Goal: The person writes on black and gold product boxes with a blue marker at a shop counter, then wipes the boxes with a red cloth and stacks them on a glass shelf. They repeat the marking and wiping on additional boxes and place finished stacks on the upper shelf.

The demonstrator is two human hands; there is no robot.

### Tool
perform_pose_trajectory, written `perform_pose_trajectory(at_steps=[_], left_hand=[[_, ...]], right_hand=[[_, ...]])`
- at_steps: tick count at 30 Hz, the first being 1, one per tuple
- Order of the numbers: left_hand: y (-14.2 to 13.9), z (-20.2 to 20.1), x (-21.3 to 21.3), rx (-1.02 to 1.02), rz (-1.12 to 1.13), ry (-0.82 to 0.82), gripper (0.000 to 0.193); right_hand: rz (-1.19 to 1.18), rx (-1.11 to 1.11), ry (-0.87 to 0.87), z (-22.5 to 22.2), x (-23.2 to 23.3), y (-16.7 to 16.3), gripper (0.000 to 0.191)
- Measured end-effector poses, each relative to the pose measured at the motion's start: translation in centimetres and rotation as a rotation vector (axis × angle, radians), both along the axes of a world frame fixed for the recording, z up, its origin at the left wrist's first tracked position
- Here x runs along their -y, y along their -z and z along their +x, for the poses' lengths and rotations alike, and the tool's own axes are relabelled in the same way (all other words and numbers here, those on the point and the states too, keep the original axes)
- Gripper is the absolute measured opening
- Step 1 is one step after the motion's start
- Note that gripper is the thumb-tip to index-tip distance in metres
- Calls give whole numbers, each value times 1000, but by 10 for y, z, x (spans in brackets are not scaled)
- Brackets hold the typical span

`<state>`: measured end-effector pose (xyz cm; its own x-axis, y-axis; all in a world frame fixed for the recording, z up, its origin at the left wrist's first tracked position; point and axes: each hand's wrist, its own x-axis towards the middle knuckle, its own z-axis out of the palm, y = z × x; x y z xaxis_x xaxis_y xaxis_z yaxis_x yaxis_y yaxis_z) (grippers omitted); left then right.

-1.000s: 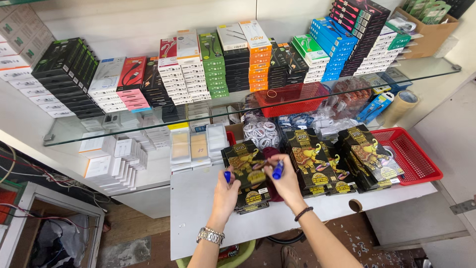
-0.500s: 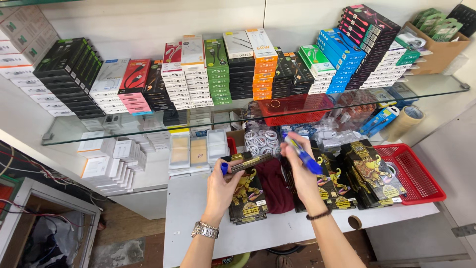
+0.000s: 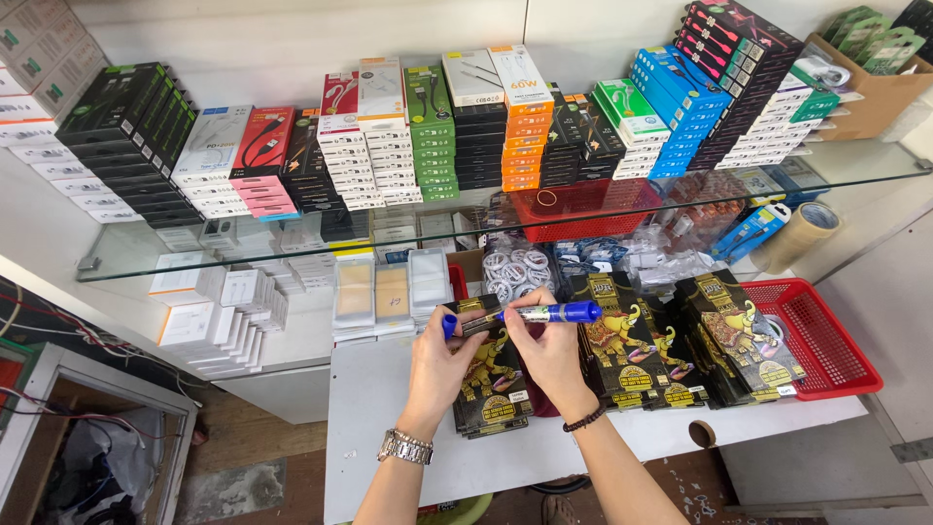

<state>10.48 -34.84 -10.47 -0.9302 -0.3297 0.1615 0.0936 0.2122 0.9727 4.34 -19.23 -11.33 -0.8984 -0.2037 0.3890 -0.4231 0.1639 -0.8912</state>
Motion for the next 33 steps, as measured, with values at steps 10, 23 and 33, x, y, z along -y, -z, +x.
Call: perform_pose_trajectory(at_steps=[10, 23, 33], left_hand=[[1, -1, 1, -26, 24, 26, 36], [3, -3, 3, -36, 16, 31, 36], [-2, -1, 2, -34, 19, 31, 37]], right_hand=[[47, -98, 25, 2, 1, -6, 12], [12, -74, 57, 0, -1, -7, 10], [91, -48, 86, -1, -1, 0, 11]])
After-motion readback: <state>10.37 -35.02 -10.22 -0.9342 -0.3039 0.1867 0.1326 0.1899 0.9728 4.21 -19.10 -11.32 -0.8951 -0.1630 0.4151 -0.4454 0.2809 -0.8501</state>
